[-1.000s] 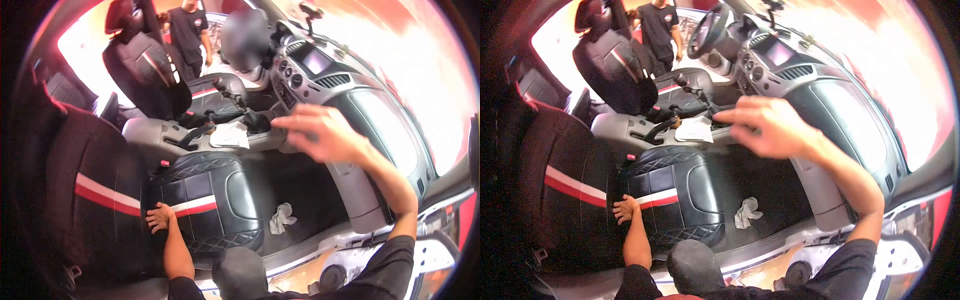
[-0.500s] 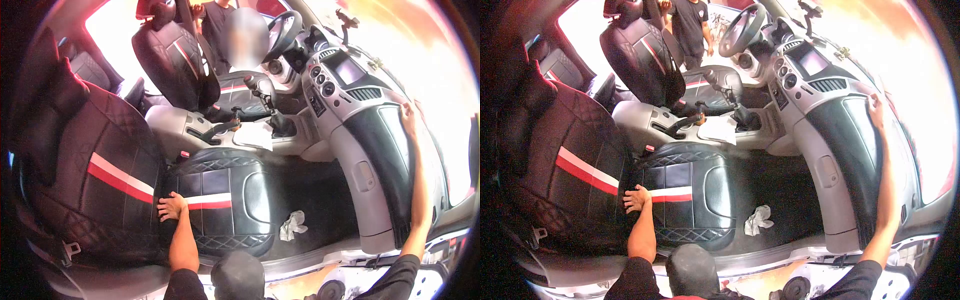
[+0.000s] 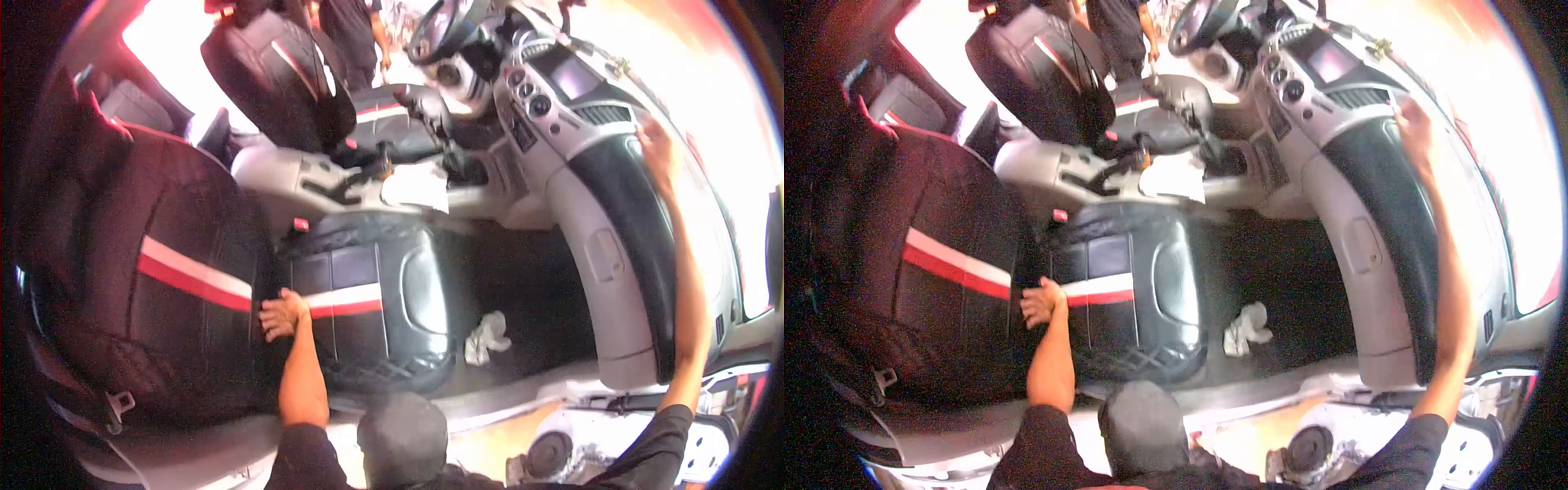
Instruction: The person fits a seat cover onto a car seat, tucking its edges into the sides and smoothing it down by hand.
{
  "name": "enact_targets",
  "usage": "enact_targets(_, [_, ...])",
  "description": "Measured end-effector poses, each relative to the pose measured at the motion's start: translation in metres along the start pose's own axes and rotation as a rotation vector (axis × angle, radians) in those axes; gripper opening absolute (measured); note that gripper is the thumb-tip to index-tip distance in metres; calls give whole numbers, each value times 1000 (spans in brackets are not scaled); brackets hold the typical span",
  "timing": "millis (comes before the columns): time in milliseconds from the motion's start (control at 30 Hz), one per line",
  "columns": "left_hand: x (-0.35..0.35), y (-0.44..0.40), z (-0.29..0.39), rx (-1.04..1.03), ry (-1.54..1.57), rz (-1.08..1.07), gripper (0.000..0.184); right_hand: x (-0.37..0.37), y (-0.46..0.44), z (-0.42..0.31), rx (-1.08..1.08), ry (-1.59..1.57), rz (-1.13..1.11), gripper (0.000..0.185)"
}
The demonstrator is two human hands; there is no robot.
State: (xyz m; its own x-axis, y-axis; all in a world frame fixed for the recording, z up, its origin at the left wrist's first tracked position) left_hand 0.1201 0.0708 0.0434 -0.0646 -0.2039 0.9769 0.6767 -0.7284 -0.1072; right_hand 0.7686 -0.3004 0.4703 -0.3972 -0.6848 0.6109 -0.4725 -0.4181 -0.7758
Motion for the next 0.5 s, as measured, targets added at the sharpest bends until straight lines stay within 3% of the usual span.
enact_targets(33, [-2,-2,0,-6,-15,9,66,-6,16,-59,-11,21,-133,17])
enact_targets(67, [-5,-3,-2,-37,36,-20,64,-25,48,-113,48,-191,-173,18])
enact_targets(100, [-11,-5,-1,9,-41,14,62,-17,80,-186,230,43,-416,23])
enact_targets(133, [-17,-6,-2,4,31,4,61,-53,115,-210,442,-49,-624,27])
enact_targets(167, [-17,-5,-3,-4,57,4,61,-71,155,-238,531,-221,-835,40])
enact_targets(200, [-15,-3,-2,-8,92,2,61,-82,184,-264,647,-2,-1095,68])
enact_targets(267, [-18,-7,0,-9,99,18,60,-151,231,-267,779,104,-1214,92])
enact_targets(333, [-18,-5,-3,-21,101,23,60,-193,246,-272,760,95,-1170,99])
enact_targets(400, [-23,-6,-4,-33,89,53,59,-227,270,-266,767,-93,-1161,95])
enact_targets(467, [-32,-11,-5,-34,74,98,59,-234,297,-261,582,-69,-1294,92])
enact_targets(500, [-31,-10,-5,-40,86,106,58,-224,305,-263,515,-285,-1269,91])
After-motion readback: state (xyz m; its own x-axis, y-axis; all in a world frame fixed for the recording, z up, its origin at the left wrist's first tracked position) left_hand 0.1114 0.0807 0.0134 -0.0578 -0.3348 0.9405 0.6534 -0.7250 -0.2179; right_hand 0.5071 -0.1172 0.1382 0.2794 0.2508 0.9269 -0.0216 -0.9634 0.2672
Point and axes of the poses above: each hand's wrist, its own y-axis away from the middle knuckle, its own x-axis out of the back of the hand, z = x × y, the point moved 3 cm from there along -y, towards the middle knuckle, and after that the axes turned 2 degrees about y, right-handed, at the moved point
